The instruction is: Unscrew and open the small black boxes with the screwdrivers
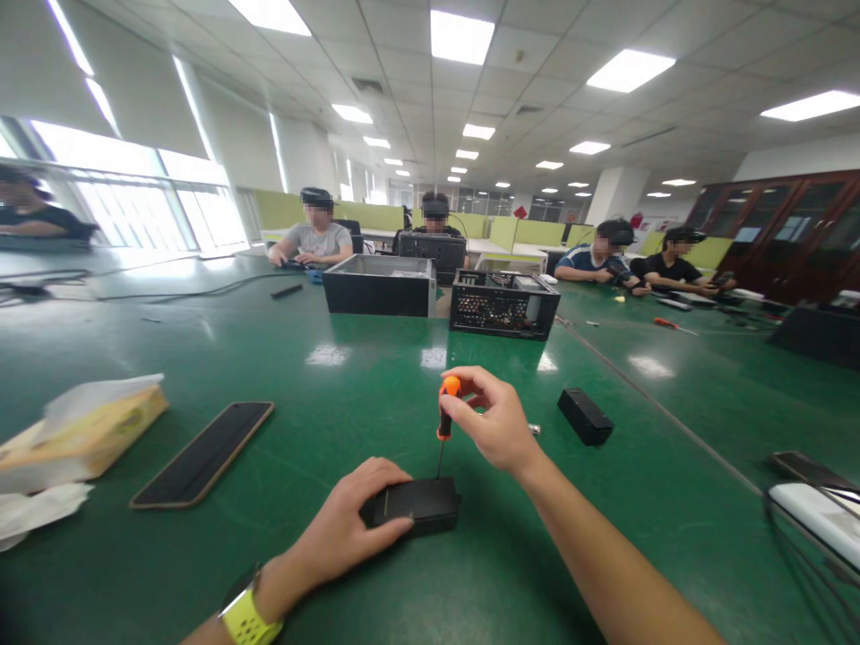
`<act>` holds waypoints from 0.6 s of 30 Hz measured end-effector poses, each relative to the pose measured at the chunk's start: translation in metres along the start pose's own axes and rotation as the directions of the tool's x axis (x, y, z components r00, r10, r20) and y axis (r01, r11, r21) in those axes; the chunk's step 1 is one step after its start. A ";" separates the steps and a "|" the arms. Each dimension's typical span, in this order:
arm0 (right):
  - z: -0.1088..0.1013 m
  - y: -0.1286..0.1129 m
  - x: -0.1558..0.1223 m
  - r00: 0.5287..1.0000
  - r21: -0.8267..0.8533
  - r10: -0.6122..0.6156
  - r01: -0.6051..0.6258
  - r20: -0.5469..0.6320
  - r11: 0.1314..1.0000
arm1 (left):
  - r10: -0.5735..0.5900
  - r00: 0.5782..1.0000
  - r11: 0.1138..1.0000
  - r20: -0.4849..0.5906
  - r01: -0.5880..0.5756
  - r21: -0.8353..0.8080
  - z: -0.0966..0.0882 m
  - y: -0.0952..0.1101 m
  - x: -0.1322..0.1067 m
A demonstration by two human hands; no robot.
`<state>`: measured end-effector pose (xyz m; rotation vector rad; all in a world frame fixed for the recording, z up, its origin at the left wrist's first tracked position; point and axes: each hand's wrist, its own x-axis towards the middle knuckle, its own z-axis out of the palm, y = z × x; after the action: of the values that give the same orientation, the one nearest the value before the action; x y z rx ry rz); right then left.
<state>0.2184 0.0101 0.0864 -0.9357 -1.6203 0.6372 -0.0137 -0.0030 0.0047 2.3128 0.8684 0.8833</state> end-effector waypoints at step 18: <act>-0.015 -0.041 -0.007 0.987 -0.181 -0.048 0.076 0.154 0.981 | 0.015 1.000 1.000 0.000 -0.015 -0.014 -0.001 -0.001 -0.001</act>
<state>0.2239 -0.0189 0.1190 -0.9873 -1.8602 0.5295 -0.0149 -0.0029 0.0045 2.3097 0.8437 0.8928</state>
